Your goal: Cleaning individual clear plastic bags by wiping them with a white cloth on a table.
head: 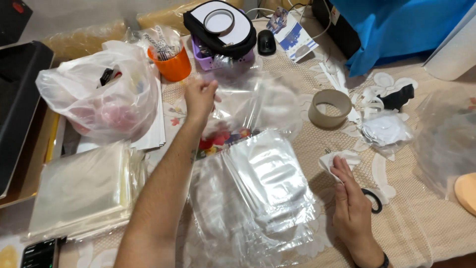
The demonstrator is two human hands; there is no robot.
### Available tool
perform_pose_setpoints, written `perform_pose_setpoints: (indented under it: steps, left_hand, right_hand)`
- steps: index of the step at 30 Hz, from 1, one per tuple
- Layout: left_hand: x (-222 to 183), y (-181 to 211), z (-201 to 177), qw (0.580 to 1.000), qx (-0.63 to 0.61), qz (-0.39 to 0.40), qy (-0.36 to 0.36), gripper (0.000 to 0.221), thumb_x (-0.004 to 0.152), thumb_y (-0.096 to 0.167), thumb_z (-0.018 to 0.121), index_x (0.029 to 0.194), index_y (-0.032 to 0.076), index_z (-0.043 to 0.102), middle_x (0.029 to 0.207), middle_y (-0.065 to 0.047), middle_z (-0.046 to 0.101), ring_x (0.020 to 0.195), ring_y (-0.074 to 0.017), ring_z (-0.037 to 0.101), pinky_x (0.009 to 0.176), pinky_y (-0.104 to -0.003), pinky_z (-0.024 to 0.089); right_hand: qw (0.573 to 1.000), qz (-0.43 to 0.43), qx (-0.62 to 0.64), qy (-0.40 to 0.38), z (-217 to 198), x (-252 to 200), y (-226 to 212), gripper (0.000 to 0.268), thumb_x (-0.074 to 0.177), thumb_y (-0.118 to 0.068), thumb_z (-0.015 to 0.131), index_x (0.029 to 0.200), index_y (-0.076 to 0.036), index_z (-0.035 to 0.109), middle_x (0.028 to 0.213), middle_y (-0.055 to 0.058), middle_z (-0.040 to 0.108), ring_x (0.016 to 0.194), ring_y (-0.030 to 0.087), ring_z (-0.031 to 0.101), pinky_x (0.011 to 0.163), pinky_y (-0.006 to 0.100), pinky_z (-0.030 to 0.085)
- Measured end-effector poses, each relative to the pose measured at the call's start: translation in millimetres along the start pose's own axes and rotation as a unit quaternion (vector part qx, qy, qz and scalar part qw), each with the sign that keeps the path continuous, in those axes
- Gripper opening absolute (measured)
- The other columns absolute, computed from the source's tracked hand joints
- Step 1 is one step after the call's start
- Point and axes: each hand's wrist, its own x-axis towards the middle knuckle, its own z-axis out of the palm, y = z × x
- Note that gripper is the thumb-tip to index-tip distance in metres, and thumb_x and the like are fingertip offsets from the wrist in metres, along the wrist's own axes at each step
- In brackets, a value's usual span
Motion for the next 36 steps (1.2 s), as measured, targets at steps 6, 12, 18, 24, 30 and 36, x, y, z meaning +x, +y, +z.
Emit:
perform_pose_setpoints:
  steps: [6,12,18,24,30,36]
  left_hand:
    - [25.3,-59.3,4.4,0.994,0.018,-0.071,0.077,0.012,0.103,0.021,0.053,0.1,0.012,0.061,0.074,-0.006,0.073,0.068,-0.0144,0.069,0.072,-0.034,0.053]
    - [10.6,-71.5,-14.5,0.999,0.036,-0.022,-0.019,0.042,0.097,0.007,0.058,0.137,0.004,0.047,0.08,-0.014,0.07,0.048,-0.0227,0.062,0.042,-0.038,0.054]
    - [20.6,-101.7,-24.8,0.997,0.047,0.059,-0.028,0.046,0.094,0.008,0.064,0.138,0.005,0.051,0.064,-0.002,0.061,0.064,-0.0166,0.061,0.07,-0.033,0.054]
    - [30.8,-112.8,-10.6,0.986,0.119,0.118,0.002,0.054,0.092,0.019,0.075,0.138,0.003,0.051,0.087,-0.016,0.07,0.089,-0.0322,0.072,0.076,-0.042,0.059]
    - [-1.1,-111.4,-31.6,0.916,0.265,0.28,0.111,0.034,0.098,0.028,0.064,0.126,0.01,0.066,0.141,-0.018,0.054,0.131,-0.04,0.048,0.102,-0.054,0.041]
    - [-4.0,-114.4,-35.3,0.884,0.381,0.246,-0.116,0.038,0.096,0.029,0.052,0.124,0.009,0.068,0.166,-0.007,0.031,0.155,-0.0343,0.014,0.122,-0.059,0.009]
  right_hand:
    - [0.999,0.015,-0.027,-0.018,0.8,-0.6,3.1,0.039,0.105,-0.016,0.037,0.138,-0.003,0.053,0.154,0.016,0.048,0.149,0.033,0.039,0.124,0.044,0.032]
    - [0.997,0.035,-0.011,-0.064,4.7,2.4,-3.0,0.04,0.103,-0.013,0.037,0.139,-0.005,0.052,0.154,0.014,0.049,0.151,0.031,0.038,0.124,0.043,0.03]
    - [0.977,-0.083,-0.048,-0.189,19.5,60.1,-46.4,0.043,0.103,-0.018,0.04,0.143,-0.008,0.051,0.155,0.013,0.046,0.151,0.03,0.035,0.123,0.043,0.027]
    - [0.985,-0.05,-0.012,-0.166,89.5,151.3,-26.7,0.038,0.108,-0.021,0.044,0.14,-0.008,0.059,0.143,0.017,0.057,0.136,0.038,0.046,0.11,0.056,0.038]
    - [0.985,-0.059,-0.044,-0.156,143.9,201.9,18.6,0.039,0.109,-0.024,0.044,0.144,-0.011,0.056,0.14,0.02,0.059,0.135,0.039,0.048,0.111,0.053,0.038]
    - [0.936,-0.213,-0.004,-0.281,215.8,187.9,-39.3,0.042,0.105,-0.022,0.05,0.146,-0.016,0.055,0.152,0.023,0.046,0.142,0.05,0.033,0.117,0.057,0.029]
